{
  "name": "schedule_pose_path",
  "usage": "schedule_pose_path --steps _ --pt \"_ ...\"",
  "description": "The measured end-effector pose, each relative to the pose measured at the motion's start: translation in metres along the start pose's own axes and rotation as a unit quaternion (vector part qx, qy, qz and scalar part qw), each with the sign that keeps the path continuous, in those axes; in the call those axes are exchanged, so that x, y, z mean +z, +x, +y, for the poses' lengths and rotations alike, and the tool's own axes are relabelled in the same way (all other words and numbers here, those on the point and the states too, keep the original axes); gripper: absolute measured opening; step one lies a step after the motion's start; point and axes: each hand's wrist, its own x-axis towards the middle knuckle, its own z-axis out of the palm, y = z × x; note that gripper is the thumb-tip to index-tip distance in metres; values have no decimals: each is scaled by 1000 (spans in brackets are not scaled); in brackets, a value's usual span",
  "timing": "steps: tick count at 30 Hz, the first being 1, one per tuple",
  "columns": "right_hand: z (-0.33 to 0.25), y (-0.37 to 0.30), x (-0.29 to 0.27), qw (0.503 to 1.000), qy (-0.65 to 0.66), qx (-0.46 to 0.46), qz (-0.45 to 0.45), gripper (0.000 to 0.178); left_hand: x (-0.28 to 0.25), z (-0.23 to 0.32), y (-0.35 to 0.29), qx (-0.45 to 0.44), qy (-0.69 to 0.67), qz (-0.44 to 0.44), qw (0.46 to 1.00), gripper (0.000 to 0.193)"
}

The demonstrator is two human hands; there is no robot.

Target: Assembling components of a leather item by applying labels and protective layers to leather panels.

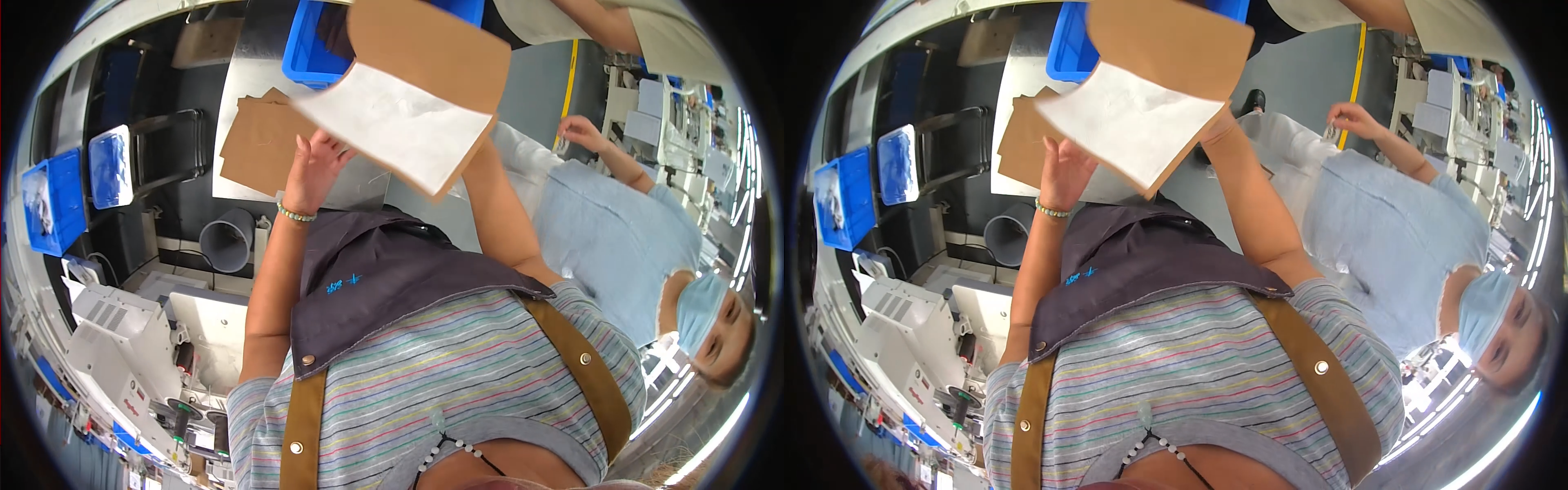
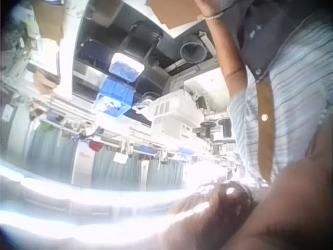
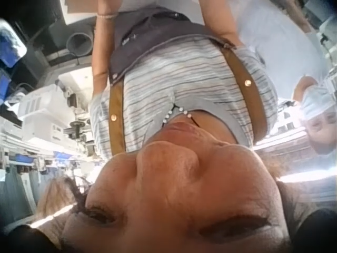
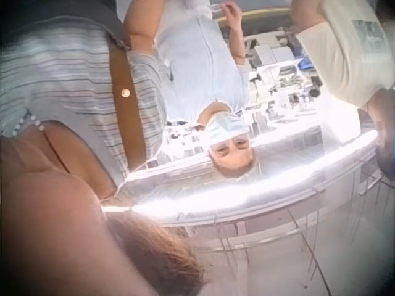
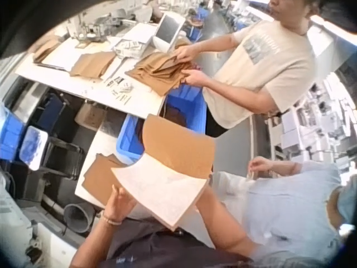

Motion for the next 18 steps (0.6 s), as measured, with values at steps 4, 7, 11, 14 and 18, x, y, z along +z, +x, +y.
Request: schedule_pose_path --steps 4,7,11,14,18 --pt "20 -25 -26 959 202 -43 -193 46 56 16 -15 13 -169 -104 980 94" --pt "15 -58 -26 912 -271 -283 -121 40 87 16 -25 -1 -218 -173 961 81" --pt "-11 -98 -4 984 87 128 89 35 127 11 -36 -28 -7 162 986 39" --pt "8 -108 -49 978 17 150 144 28 120 8 -43 2 -16 147 989 45" --pt "-2 -141 -70 943 -60 83 317 30 132 7 -54 13 17 173 985 42"
